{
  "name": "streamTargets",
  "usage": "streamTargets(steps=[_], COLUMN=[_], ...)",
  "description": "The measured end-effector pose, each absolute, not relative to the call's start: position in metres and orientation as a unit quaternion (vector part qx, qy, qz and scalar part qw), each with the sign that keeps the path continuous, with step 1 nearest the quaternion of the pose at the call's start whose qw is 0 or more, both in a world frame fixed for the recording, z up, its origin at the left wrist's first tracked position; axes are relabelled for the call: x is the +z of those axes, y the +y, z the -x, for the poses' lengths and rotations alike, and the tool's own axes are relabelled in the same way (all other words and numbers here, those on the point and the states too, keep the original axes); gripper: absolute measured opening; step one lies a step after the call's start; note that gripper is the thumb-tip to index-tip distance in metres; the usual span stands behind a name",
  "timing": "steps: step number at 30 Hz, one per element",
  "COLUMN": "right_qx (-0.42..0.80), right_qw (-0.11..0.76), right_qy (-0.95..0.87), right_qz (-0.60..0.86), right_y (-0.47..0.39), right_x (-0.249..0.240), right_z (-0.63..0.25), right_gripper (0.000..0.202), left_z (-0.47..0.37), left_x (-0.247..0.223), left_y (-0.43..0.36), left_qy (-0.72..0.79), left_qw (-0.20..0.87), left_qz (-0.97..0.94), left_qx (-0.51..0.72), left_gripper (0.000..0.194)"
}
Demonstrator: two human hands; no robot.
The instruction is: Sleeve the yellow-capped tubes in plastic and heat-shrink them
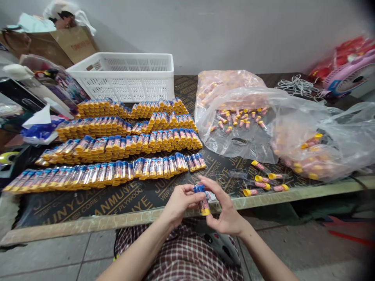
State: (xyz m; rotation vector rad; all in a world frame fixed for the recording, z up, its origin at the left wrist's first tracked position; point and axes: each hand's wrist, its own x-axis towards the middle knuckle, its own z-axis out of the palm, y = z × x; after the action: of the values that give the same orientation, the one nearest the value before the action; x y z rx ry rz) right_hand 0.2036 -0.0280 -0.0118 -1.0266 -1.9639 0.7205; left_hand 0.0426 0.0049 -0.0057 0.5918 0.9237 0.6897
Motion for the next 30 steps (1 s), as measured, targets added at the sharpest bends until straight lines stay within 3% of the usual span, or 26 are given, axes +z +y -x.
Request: streamTargets(steps=[15, 17, 23, 26, 30], right_qx=[0.296, 0.264, 0.206, 0.201, 0.164], right_qw=[0.416, 0.421, 0.350, 0.311, 0.281], right_qy=[-0.756, -0.752, -0.791, -0.812, -0.836], right_qz=[0.409, 0.433, 0.458, 0.451, 0.442], right_y=[-0.018, 0.004, 0.095, 0.113, 0.107], right_x=[-0.016, -0.017, -0.036, -0.042, -0.034], right_z=[-0.207, -0.218, -0.240, -0.235, -0.239], right_gripper=[0.080, 0.078, 0.081, 0.080, 0.081], left_z=[-0.044, -0.047, -0.065, -0.072, -0.071], left_x=[-0.012, -0.021, -0.046, -0.051, -0.054], left_y=[0.007, 0.012, 0.030, 0.034, 0.035], left_qy=[0.437, 0.466, 0.571, 0.584, 0.586], left_qw=[0.784, 0.728, 0.356, 0.294, 0.289], left_qz=[-0.303, -0.379, -0.710, -0.744, -0.741], left_qx=[0.322, 0.330, 0.206, 0.139, 0.151], left_gripper=[0.037, 0.035, 0.020, 0.014, 0.005])
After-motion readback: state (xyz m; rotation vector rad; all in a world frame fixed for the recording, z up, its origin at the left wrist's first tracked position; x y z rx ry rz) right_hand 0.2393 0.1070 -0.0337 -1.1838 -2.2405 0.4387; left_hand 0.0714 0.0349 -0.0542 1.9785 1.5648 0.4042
